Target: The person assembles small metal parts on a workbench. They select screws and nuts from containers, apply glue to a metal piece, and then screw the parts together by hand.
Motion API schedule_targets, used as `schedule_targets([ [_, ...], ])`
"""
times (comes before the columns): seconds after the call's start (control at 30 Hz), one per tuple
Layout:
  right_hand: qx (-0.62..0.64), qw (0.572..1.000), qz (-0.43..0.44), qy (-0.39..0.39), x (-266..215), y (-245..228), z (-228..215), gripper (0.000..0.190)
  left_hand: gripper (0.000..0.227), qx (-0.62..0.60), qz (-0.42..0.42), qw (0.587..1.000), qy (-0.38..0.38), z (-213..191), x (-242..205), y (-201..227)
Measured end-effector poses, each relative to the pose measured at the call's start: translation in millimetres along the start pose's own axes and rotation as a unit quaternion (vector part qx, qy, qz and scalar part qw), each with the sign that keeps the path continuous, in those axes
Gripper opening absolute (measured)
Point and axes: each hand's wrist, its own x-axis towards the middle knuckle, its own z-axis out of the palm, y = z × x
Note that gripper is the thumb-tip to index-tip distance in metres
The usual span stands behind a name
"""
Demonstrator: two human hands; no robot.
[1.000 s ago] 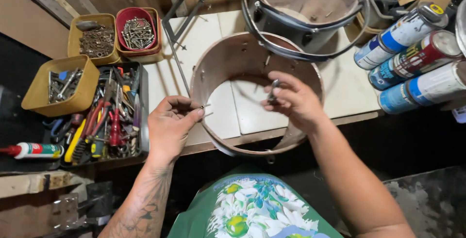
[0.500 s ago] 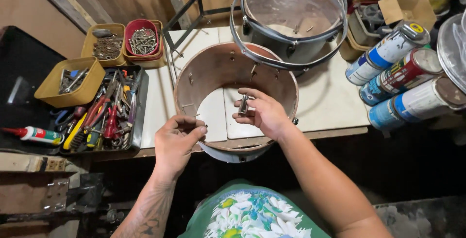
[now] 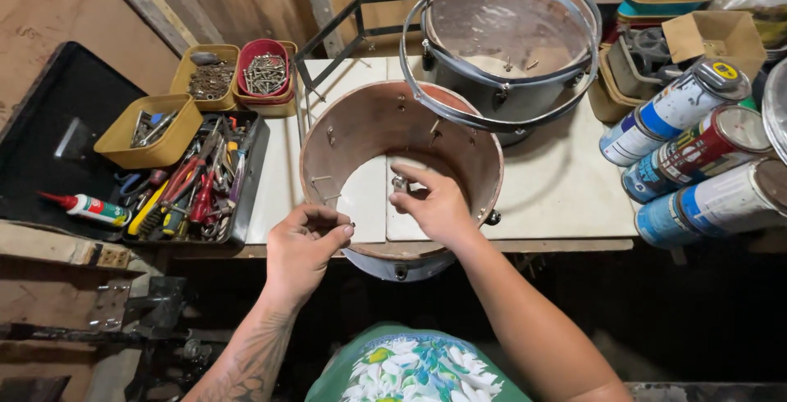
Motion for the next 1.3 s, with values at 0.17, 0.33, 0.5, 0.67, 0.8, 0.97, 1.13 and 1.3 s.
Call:
schedule_targets([
  [0.17, -0.092, 0.995, -0.02, 0.015, -3, -1, 1, 0.05, 0.033, 0.013, -0.014, 1.0, -0.007, 4, -5, 6],
  [0.33, -0.137, 0.99, -0.025, 0.011, -10, -9, 2, 0.047, 0.032, 0.017, -0.013, 1.0, -0.003, 5, -8, 14],
  [0.5, -0.168, 0.983, -0.077, -0.004, -13, -14, 5, 0.044, 0.033, 0.02, -0.011, 1.0, 0.0, 4, -9, 13],
  [0.67, -0.189, 0.974, -0.121, -0.009, -8, -4, 3, 0.042, 0.03, 0.028, -0.016, 0.999, 0.0, 6, -9, 14],
  [0.8, -0.162, 0.982, -0.099, -0.013, -6, -1, 2, 0.041, 0.031, 0.028, -0.02, 0.999, -0.001, 7, -9, 16],
  [0.97, -0.108, 0.992, -0.061, -0.018, -6, 3, 0, 0.039, 0.031, 0.026, -0.021, 0.999, -0.002, 7, -7, 13],
  [1.13, -0.101, 0.994, -0.044, -0.024, -6, 0, 0, 0.038, 0.032, 0.026, -0.021, 0.999, 0.0, 6, -7, 12],
  [1.3, -0.081, 0.996, -0.025, -0.023, -13, -16, 4, 0.043, 0.032, 0.026, -0.023, 0.999, -0.002, 7, -9, 18],
])
